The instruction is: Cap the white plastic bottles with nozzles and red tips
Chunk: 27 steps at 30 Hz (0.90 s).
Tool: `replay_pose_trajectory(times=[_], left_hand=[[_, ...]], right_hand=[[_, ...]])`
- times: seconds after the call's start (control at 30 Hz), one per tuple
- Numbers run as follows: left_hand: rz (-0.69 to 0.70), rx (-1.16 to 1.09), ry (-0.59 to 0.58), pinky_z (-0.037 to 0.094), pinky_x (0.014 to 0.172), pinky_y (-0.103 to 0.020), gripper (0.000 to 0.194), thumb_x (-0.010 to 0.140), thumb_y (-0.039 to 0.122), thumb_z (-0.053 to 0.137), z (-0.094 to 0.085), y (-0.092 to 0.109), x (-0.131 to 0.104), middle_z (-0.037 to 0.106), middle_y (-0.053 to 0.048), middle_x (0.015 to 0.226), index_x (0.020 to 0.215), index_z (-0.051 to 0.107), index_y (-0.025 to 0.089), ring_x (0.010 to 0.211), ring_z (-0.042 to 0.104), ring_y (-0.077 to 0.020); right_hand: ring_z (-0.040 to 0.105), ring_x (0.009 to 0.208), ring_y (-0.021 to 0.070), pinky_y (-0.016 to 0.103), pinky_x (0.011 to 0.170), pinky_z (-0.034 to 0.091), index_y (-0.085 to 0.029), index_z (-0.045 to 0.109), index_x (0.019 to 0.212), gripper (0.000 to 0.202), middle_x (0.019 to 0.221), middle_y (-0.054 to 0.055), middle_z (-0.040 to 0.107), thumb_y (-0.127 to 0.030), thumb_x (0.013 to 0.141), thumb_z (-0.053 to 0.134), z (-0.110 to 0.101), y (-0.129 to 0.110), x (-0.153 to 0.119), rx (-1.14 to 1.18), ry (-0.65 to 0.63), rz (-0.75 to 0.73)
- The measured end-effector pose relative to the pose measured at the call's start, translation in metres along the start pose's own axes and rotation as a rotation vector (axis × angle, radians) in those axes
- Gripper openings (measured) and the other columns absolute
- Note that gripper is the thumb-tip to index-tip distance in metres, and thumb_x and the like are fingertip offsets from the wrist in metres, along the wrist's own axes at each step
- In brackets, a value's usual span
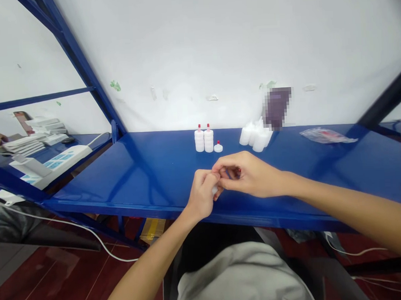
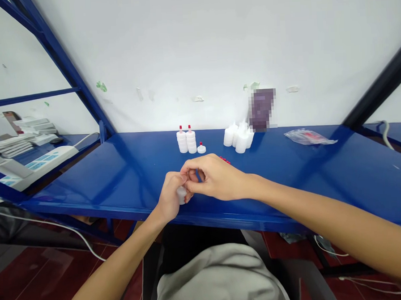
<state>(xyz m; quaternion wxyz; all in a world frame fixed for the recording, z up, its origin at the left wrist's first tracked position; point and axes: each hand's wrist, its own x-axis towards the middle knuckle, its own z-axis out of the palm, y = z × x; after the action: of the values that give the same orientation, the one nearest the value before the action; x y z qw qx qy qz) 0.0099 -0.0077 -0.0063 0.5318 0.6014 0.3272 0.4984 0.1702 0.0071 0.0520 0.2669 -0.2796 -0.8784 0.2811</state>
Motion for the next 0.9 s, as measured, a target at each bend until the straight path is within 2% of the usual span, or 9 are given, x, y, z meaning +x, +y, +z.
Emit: replay_pose_trajectory(times=[0.13, 0.27, 0.37, 0.43, 0.5, 0.6, 0.67, 0.77, 0.9], left_hand=[[0.018, 0.027, -0.009, 0.029, 0.045, -0.026, 0.037, 0.081, 0.034, 0.043, 0.001, -0.002, -0.002, 0.039, 0.002, 0.042, 0.048, 0.043, 0.018, 0.04, 0.036, -0.0085], [0.029, -0.043, 0.088, 0.033, 0.045, -0.023, 0.032, 0.089, 0.044, 0.043, 0.004, -0.003, 0.001, 0.047, 0.004, 0.052, 0.073, 0.052, 0.018, 0.043, 0.04, -0.0088], [-0.044, -0.096, 0.165, 0.034, 0.044, -0.021, 0.033, 0.092, 0.047, 0.036, 0.004, -0.005, 0.006, 0.051, 0.004, 0.055, 0.085, 0.052, 0.019, 0.042, 0.042, -0.0092], [-0.085, -0.085, 0.199, 0.034, 0.044, -0.021, 0.031, 0.092, 0.041, 0.035, 0.003, -0.006, 0.009, 0.05, 0.003, 0.055, 0.082, 0.053, 0.018, 0.043, 0.044, -0.0091], [-0.091, -0.071, 0.228, 0.037, 0.045, -0.02, 0.031, 0.09, 0.037, 0.037, 0.001, -0.008, 0.009, 0.05, 0.002, 0.056, 0.074, 0.053, 0.017, 0.045, 0.046, -0.0088], [-0.097, -0.093, 0.25, 0.039, 0.042, -0.021, 0.038, 0.092, 0.044, 0.04, 0.001, -0.007, 0.008, 0.048, 0.002, 0.055, 0.065, 0.047, 0.018, 0.043, 0.046, -0.0089], [-0.121, -0.135, 0.216, 0.038, 0.038, -0.021, 0.045, 0.092, 0.052, 0.039, 0.001, -0.005, 0.008, 0.048, 0.002, 0.053, 0.062, 0.043, 0.019, 0.039, 0.046, -0.0093], [-0.172, -0.17, 0.144, 0.037, 0.035, -0.023, 0.05, 0.091, 0.058, 0.033, 0.002, 0.0, 0.007, 0.05, 0.002, 0.049, 0.061, 0.04, 0.02, 0.034, 0.047, -0.011], [-0.233, -0.159, 0.12, 0.03, 0.031, -0.022, 0.048, 0.09, 0.056, 0.027, 0.004, 0.003, 0.005, 0.046, 0.002, 0.043, 0.061, 0.042, 0.02, 0.028, 0.042, -0.0112]], right_hand=[[0.044, 0.054, 0.0081, 0.021, 0.052, 0.037, -0.017, 0.062, 0.084, 0.004, 0.061, -0.005, 0.052, -0.02, 0.084, 0.06, 0.005, 0.002, 0.0, 0.054, 0.001, 0.004], [0.044, 0.053, 0.0086, 0.023, 0.052, 0.038, -0.017, 0.061, 0.086, 0.008, 0.06, -0.006, 0.05, -0.024, 0.084, 0.061, -0.001, 0.01, 0.004, 0.1, 0.057, 0.047], [0.049, 0.057, 0.0106, 0.025, 0.056, 0.04, -0.016, 0.06, 0.085, 0.014, 0.067, -0.001, 0.058, -0.03, 0.083, 0.061, -0.019, 0.031, 0.017, 0.053, 0.225, 0.144], [0.052, 0.061, 0.0123, 0.027, 0.06, 0.041, -0.016, 0.06, 0.085, 0.015, 0.07, 0.001, 0.061, -0.031, 0.084, 0.059, -0.035, 0.05, 0.03, -0.054, 0.376, 0.236], [0.052, 0.06, 0.0133, 0.028, 0.061, 0.04, -0.016, 0.062, 0.084, 0.014, 0.067, 0.001, 0.061, -0.029, 0.082, 0.059, -0.048, 0.069, 0.044, -0.227, 0.429, 0.322], [0.056, 0.065, 0.0151, 0.029, 0.065, 0.041, -0.016, 0.066, 0.087, 0.013, 0.072, 0.003, 0.066, -0.026, 0.082, 0.058, -0.057, 0.089, 0.062, -0.408, 0.354, 0.385], [0.058, 0.068, 0.0158, 0.029, 0.067, 0.041, -0.016, 0.067, 0.09, 0.015, 0.077, 0.004, 0.069, -0.025, 0.083, 0.057, -0.056, 0.095, 0.071, -0.476, 0.301, 0.387], [0.059, 0.07, 0.0166, 0.029, 0.069, 0.042, -0.016, 0.068, 0.092, 0.017, 0.078, 0.005, 0.07, -0.024, 0.083, 0.056, -0.05, 0.097, 0.079, -0.537, 0.23, 0.393], [0.061, 0.074, 0.0189, 0.029, 0.07, 0.043, -0.014, 0.069, 0.101, 0.024, 0.083, 0.007, 0.071, -0.027, 0.083, 0.058, -0.047, 0.092, 0.08, -0.555, 0.114, 0.418]])
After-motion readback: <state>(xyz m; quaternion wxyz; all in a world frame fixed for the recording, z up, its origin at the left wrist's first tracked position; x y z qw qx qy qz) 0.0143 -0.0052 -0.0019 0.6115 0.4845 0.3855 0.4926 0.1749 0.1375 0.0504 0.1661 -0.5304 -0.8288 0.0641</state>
